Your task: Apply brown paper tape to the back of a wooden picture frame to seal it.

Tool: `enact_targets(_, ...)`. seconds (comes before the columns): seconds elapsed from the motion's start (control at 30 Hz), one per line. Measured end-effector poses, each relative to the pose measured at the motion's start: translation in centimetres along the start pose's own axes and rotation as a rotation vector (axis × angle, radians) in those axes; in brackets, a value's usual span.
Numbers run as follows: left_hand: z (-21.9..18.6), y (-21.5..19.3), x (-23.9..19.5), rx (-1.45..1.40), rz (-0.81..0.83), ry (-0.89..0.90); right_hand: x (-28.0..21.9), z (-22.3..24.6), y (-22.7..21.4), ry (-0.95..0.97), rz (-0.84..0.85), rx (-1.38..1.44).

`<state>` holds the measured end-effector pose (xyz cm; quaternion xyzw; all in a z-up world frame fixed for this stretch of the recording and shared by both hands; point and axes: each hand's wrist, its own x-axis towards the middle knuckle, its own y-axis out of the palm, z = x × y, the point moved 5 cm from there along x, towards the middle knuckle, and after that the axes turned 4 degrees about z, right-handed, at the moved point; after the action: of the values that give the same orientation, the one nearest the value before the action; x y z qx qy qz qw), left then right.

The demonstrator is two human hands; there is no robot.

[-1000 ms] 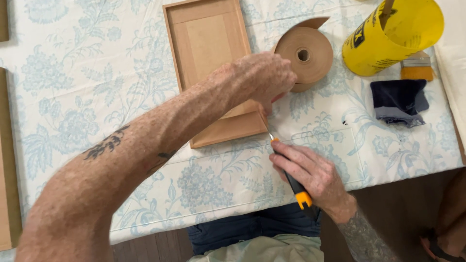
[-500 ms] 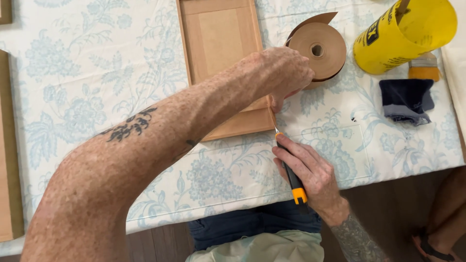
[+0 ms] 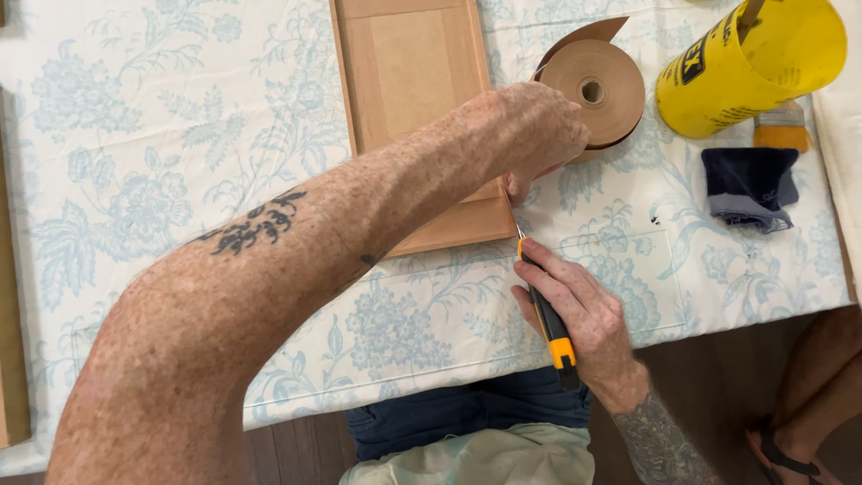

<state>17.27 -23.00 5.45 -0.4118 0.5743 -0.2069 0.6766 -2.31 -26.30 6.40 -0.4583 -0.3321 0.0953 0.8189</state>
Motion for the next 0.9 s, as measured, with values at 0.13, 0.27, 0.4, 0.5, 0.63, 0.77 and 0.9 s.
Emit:
enact_targets(0.13,0.0,0.1,0.2,0.002,0.003,-0.018,0.2,0.3,-0.2,0.011,-0.016,-0.055)
enact_targets(0.27,0.3,0.4,0.9,-0.007,-0.043,-0.022,0.5,0.4,0.0,0.027,-0.029,-0.038)
enact_targets(0.4,0.2,0.3,0.8,-0.010,-0.022,-0.021,0.6,0.5,0.2,0.053,-0.034,-0.019)
enact_targets(0.5,0.2,0.3,0.9,-0.028,-0.043,-0.027,0.9,0.7,0.7,0.074,-0.057,-0.014)
enact_targets(0.63,0.1,0.2,0.7,-0.035,-0.030,-0.025,0.8,0.7,0.6,0.099,-0.117,-0.001)
enact_targets(0.77,0.1,0.0,0.3,-0.031,-0.009,-0.029,0.4,1.1,0.6,0.075,-0.061,-0.039)
enact_targets(0.9,0.3,0.3,0.5,-0.044,-0.007,-0.037,0.1,1.5,0.3,0.085,-0.050,-0.025)
